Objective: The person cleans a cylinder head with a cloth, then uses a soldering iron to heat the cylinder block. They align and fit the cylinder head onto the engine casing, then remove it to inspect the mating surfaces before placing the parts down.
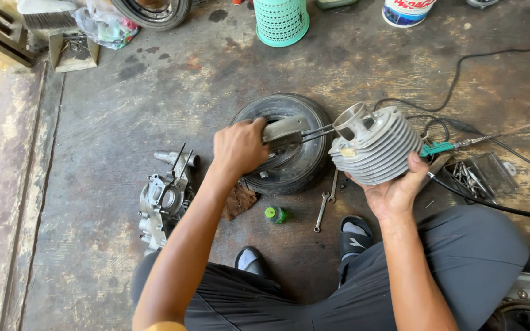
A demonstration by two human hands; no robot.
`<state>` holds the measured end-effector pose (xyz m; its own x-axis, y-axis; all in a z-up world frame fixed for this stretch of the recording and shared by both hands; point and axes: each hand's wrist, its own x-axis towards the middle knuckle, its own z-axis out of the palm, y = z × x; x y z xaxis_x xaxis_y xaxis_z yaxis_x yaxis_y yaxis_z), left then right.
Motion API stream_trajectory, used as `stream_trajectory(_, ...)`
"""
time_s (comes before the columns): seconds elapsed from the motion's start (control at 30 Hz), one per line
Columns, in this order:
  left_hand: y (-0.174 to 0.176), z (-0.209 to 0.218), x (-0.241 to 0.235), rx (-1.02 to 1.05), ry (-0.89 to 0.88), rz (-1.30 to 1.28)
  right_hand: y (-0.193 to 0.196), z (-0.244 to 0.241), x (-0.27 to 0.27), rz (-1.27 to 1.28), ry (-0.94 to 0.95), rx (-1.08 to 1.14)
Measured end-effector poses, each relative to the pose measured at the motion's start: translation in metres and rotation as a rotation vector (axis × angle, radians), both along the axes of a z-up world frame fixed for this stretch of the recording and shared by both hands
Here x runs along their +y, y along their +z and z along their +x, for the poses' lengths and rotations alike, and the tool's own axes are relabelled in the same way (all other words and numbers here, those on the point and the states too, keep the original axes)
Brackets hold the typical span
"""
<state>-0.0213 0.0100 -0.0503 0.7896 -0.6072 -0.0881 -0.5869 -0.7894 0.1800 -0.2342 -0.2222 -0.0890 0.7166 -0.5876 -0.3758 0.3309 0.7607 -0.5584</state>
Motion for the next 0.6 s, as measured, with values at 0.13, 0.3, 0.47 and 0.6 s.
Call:
stream_trajectory(0.13,-0.036,-0.018,0.028,-0.203,0.065,-0.187,0.002,0.0,0.001,-0.01,-0.025,-0.047)
stream_trajectory(0.3,-0.042,-0.034,0.036,-0.07,0.488,-0.817,0.029,-0.005,0.006,0.067,-0.18,-0.116)
stream_trajectory(0.47,-0.069,-0.012,0.06,-0.347,0.479,-0.878,0.045,-0.01,-0.005,0.089,-0.227,-0.133)
stream_trajectory(0.6,-0.035,-0.006,0.067,-0.342,0.393,-1.038,0.037,-0.008,-0.024,0.082,-0.224,-0.074)
